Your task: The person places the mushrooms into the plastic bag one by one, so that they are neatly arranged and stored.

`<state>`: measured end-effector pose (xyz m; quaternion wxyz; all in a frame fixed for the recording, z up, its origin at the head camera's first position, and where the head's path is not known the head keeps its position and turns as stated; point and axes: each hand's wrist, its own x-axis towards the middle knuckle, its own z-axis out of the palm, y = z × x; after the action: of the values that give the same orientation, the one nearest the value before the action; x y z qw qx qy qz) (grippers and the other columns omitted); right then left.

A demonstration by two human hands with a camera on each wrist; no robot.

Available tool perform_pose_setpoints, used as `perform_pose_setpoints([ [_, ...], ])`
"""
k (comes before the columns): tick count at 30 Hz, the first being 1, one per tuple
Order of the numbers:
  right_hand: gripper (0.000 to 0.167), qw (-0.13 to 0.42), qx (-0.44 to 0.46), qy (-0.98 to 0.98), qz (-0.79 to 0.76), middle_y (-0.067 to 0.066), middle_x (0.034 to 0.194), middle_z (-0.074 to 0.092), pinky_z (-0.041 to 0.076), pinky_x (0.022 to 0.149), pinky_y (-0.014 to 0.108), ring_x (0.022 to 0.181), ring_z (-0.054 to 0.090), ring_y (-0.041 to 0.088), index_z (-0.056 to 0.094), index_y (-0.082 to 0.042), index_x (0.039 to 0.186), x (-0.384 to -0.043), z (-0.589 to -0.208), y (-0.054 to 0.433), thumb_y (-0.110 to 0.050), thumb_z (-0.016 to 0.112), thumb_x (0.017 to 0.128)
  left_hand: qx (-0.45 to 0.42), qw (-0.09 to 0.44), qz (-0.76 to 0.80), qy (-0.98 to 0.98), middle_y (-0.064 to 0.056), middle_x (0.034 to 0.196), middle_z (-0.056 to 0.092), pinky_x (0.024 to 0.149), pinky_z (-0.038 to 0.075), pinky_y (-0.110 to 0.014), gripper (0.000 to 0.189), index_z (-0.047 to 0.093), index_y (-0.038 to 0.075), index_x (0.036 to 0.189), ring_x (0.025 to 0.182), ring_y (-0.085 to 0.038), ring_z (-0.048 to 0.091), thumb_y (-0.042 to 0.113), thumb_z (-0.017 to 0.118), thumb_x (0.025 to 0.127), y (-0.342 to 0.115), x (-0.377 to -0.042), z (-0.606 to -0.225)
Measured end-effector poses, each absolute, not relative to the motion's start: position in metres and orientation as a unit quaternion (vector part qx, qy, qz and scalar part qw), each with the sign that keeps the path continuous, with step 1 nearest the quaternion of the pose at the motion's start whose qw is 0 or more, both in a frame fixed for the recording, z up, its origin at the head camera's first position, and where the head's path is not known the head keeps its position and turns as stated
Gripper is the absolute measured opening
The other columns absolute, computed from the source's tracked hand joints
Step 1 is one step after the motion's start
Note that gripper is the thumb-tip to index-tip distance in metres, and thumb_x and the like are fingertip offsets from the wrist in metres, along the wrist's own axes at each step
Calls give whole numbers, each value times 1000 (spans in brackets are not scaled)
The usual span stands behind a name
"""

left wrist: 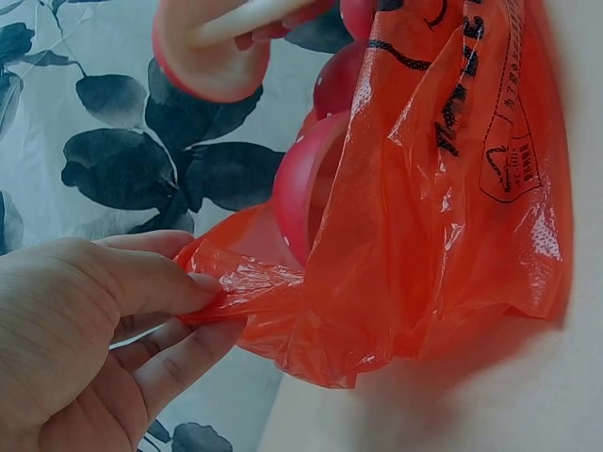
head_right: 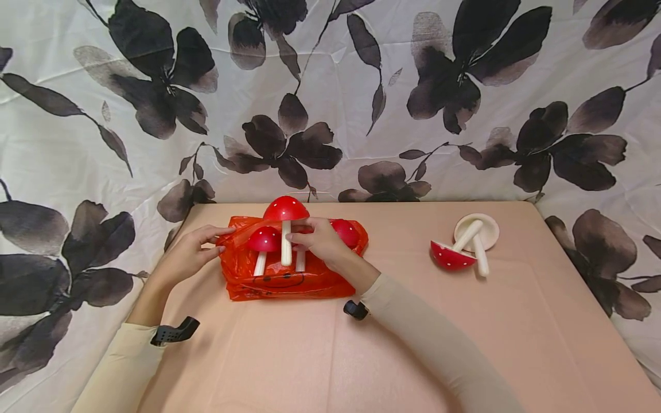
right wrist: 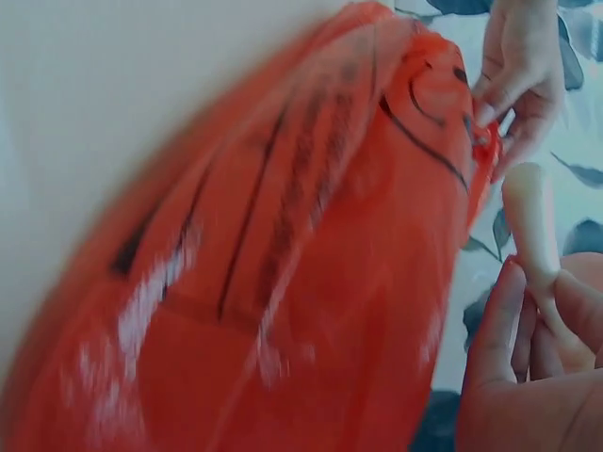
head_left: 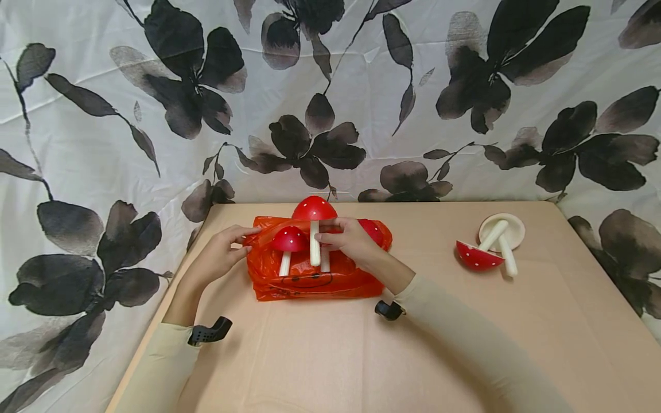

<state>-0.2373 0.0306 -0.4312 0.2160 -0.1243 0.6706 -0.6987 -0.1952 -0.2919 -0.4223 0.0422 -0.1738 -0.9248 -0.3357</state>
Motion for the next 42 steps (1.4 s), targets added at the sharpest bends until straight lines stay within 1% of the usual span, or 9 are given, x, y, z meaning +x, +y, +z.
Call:
perform_pose_setpoints([
  [4,42,213,-136,667,-701,9,127,67,52,101,52,116,65,28,63,-9,133,-233,-436,17,-11,74,92,-172,42,-331,-927,-14,118,68,93,55,-57,44,66,5,134,109,-32,64,-6,66,91,-292,-196,-423],
  [12,46,212,-156,674,-691,3,127,69,55,100,43,119,62,24,64,-13,134,-224,-443,-3,-7,76,90,-167,38,-335,-927,-14,118,68,93,56,-56,45,65,5,135,110,-33,64,-7,65,92,-293,-198,-424],
  [18,43,228,-157,672,-687,4,120,72,54,100,44,111,65,25,67,-13,130,-221,-451,-14,-6,76,89,-167,37,-339,-925,-14,118,68,93,56,-56,45,65,6,135,110,-33,64,-7,65,92,-292,-198,-423],
  [24,43,238,-163,690,-664,0,120,71,52,102,43,111,62,22,68,-16,128,-219,-454,-21,-11,80,87,-167,40,-338,-925,-13,115,68,94,56,-57,45,65,5,134,108,-33,65,-7,66,91,-291,-198,-424],
  [29,43,244,-164,690,-662,0,119,71,56,96,37,109,63,21,69,-15,128,-217,-453,-25,-12,80,86,-171,41,-343,-923,-15,117,68,94,55,-59,45,65,3,134,108,-34,65,-8,66,90,-290,-198,-425],
  [33,43,259,-155,669,-680,2,116,72,60,90,38,105,68,22,68,-14,128,-216,-453,-29,-10,79,87,-167,37,-346,-922,-15,117,67,93,55,-59,45,64,3,135,107,-34,66,-8,64,91,-290,-199,-425],
  [35,43,256,-159,661,-687,2,117,72,59,93,40,106,68,22,67,-14,129,-216,-453,-31,-9,78,88,-165,34,-345,-923,-14,117,67,93,56,-58,45,64,3,136,106,-34,66,-8,63,92,-290,-198,-424],
  [39,46,240,-168,664,-688,-3,122,70,53,102,42,114,62,20,66,-19,132,-215,-455,-35,-9,78,88,-164,33,-344,-924,-15,117,67,93,57,-56,45,63,3,136,106,-34,66,-9,60,92,-289,-198,-424],
  [42,49,244,-165,665,-686,-4,125,69,51,104,45,118,61,20,64,-19,134,-213,-456,-39,-10,78,88,-164,34,-343,-924,-15,117,67,92,57,-54,45,63,2,136,107,-33,66,-9,59,92,-289,-198,-424],
])
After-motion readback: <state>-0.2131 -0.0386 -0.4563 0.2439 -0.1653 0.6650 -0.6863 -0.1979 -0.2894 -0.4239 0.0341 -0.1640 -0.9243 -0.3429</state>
